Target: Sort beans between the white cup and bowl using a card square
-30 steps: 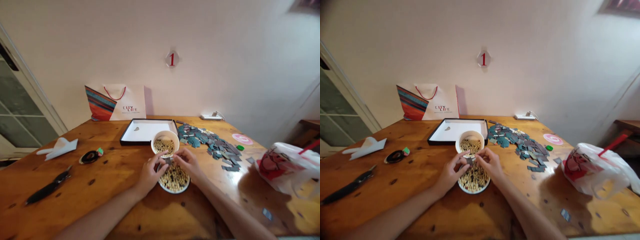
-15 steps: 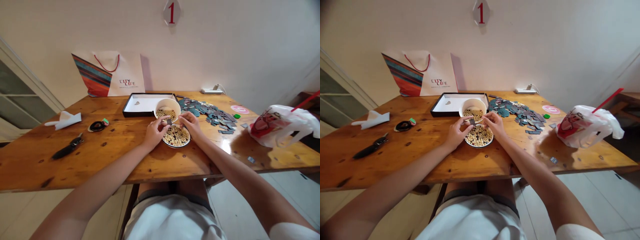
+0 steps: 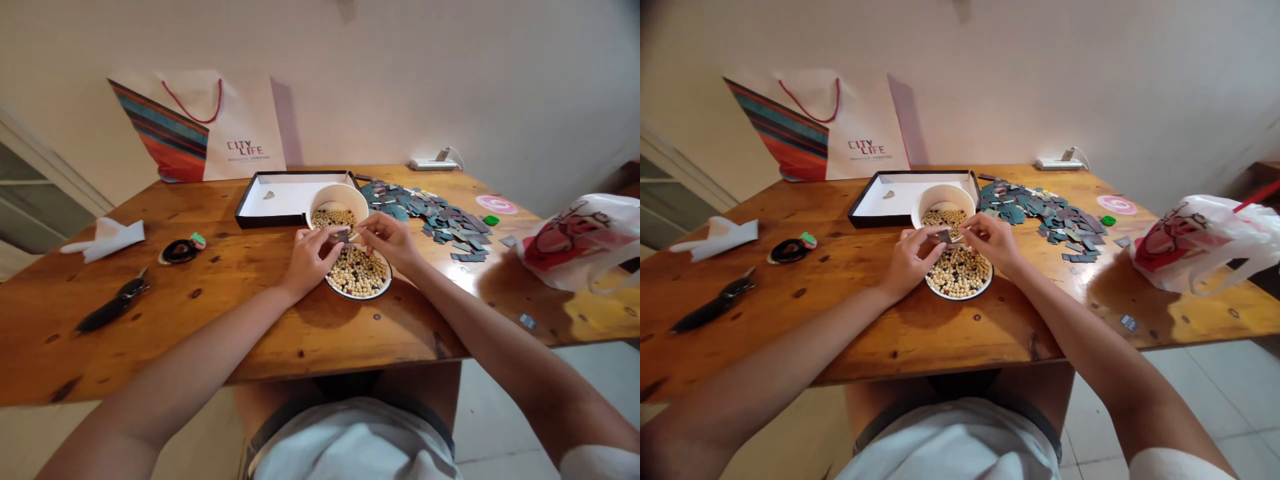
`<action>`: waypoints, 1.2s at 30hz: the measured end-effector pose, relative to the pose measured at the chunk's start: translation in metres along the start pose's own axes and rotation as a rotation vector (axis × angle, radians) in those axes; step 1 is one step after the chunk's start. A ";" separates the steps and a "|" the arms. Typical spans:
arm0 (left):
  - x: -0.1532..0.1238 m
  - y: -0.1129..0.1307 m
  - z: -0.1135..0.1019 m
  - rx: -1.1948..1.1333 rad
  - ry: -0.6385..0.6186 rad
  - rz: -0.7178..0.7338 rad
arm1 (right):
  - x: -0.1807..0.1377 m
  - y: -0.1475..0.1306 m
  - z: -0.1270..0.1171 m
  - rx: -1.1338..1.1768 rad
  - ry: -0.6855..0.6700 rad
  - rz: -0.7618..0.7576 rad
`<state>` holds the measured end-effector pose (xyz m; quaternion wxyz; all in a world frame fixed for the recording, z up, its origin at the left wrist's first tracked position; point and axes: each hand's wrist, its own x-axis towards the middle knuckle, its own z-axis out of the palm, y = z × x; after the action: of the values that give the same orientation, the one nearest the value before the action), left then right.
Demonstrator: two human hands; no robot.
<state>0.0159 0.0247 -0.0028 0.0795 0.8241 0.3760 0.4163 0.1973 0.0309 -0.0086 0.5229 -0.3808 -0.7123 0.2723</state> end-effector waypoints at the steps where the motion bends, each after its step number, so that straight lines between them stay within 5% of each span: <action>1: 0.001 -0.001 0.001 0.017 0.016 -0.018 | 0.000 -0.002 -0.002 -0.099 -0.028 -0.045; 7: 0.003 -0.004 0.003 0.027 0.030 -0.045 | 0.000 -0.008 -0.011 -0.443 -0.023 -0.297; 25: -0.004 0.002 -0.001 -0.014 0.089 -0.199 | -0.006 -0.014 -0.006 -0.454 0.014 -0.300; 36: -0.006 -0.002 -0.001 -0.897 0.036 -0.513 | 0.011 -0.025 0.012 -0.402 0.004 -0.260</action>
<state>0.0120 0.0225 -0.0071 0.5181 0.5830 0.3519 0.5176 0.1775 0.0260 0.0135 0.4686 -0.3828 -0.7943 0.0548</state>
